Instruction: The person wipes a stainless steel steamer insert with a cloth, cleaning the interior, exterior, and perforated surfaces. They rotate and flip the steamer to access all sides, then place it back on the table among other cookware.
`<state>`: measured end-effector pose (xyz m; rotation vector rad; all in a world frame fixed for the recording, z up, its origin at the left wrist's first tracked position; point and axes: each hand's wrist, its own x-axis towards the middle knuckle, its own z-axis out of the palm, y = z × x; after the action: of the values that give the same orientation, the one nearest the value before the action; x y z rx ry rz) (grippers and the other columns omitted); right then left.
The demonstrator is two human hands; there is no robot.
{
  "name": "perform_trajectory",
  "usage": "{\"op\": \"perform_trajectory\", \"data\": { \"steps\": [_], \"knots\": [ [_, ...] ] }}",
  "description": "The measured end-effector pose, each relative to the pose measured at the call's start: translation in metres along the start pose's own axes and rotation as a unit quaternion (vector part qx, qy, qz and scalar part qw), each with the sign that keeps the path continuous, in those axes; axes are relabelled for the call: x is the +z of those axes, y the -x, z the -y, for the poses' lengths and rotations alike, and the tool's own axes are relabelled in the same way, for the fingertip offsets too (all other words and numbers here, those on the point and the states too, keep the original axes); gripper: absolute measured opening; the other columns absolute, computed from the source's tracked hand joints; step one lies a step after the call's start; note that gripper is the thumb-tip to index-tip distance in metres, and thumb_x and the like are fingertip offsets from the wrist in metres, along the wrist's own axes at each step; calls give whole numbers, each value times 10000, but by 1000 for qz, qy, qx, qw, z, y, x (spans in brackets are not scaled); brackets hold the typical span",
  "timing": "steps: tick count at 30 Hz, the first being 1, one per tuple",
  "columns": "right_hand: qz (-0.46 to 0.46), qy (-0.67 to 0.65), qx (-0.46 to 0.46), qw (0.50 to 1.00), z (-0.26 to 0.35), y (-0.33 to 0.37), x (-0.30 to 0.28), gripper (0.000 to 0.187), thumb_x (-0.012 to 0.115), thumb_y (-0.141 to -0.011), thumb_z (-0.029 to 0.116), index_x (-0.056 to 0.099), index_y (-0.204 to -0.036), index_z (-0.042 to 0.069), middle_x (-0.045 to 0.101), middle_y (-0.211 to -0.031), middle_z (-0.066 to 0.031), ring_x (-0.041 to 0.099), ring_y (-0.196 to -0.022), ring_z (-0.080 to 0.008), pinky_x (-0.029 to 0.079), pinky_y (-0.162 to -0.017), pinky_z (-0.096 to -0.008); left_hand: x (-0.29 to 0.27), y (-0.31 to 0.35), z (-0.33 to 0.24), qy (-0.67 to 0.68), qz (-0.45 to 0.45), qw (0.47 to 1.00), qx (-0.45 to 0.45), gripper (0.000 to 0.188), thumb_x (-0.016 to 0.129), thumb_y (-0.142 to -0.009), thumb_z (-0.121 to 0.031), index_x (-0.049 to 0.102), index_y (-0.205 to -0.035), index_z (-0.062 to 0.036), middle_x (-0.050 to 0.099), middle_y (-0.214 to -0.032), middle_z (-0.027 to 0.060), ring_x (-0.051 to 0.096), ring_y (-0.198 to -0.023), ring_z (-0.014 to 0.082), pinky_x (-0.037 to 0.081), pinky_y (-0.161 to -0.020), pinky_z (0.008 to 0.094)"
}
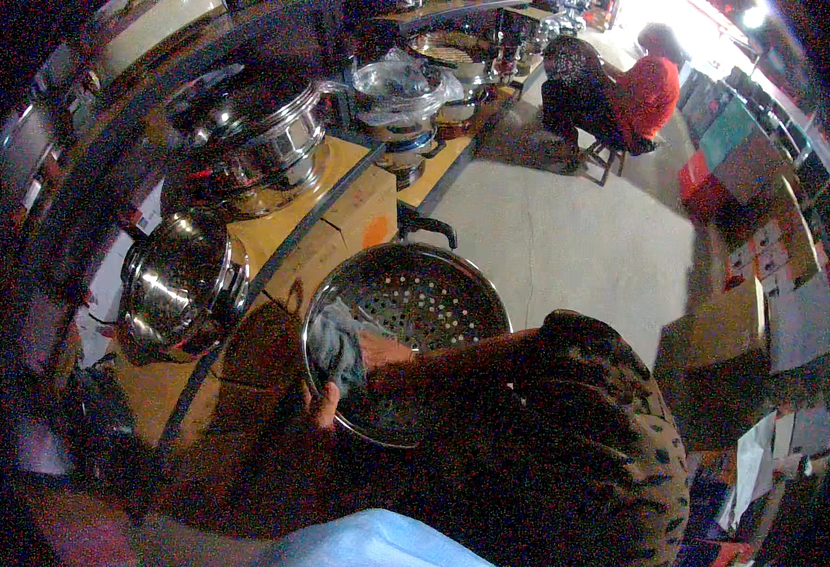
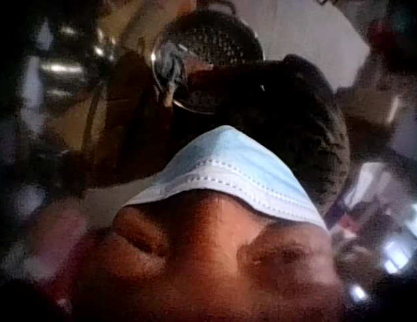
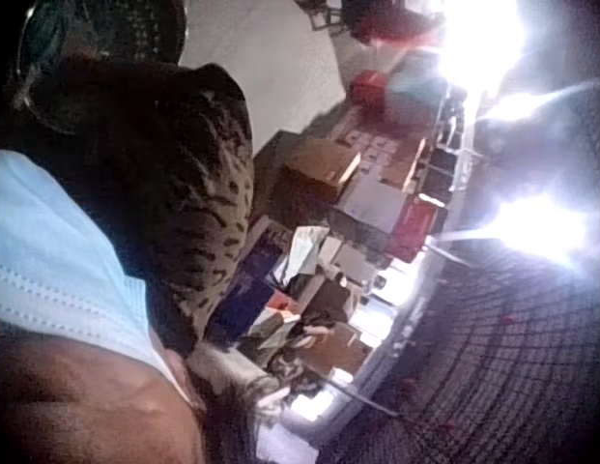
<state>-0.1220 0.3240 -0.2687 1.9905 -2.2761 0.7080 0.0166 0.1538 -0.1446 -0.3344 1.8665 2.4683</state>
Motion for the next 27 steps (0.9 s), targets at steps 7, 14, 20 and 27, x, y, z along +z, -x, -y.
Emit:
{"op": "perform_trajectory", "data": {
  "steps": [7, 14, 20, 27],
  "knots": [
    [-57, 139, -130, 980, 4, -105, -78, 546, 561, -721, 255, 492, -1220, 43, 448, -1308, -133, 355, -1266, -321, 204, -1087, -499, -38, 1, 67, -88, -69, 986, -126, 824, 617, -814, -277, 154, -1458, -53, 272, -1437, 196, 336, -1275, 296, 293, -1027, 348],
    [114, 307, 64, 943, -49, -92, -137, 336, 522, -719, 169, 608, -1026, 64, 548, -1141, -77, 431, -1168, -272, 292, -1039, -428, 11, -4, -24, 6, 20, 1000, -20, 792, 581, -711, -193, 229, -1408, -62, 394, -1308, 151, 418, -1168, 269, 332, -993, 374],
    [-81, 303, 96, 945, -108, -10, -138, 344, 525, -775, 219, 578, -1090, 91, 526, -1199, -76, 403, -1193, -244, 264, -1033, -415, 3, -2, -6, -15, 26, 999, 28, 756, 561, -679, -166, 290, -1377, -63, 428, -1259, 122, 437, -1127, 239, 342, -980, 364],
    [-24, 268, 112, 956, -85, -40, -138, 384, 596, -643, 295, 609, -969, 93, 553, -1090, -99, 438, -1108, -283, 293, -983, -464, 14, 9, -22, 49, -22, 998, -29, 744, 539, -693, -96, 284, -1391, -70, 427, -1282, 116, 443, -1139, 240, 346, -983, 353]
  ]
}}
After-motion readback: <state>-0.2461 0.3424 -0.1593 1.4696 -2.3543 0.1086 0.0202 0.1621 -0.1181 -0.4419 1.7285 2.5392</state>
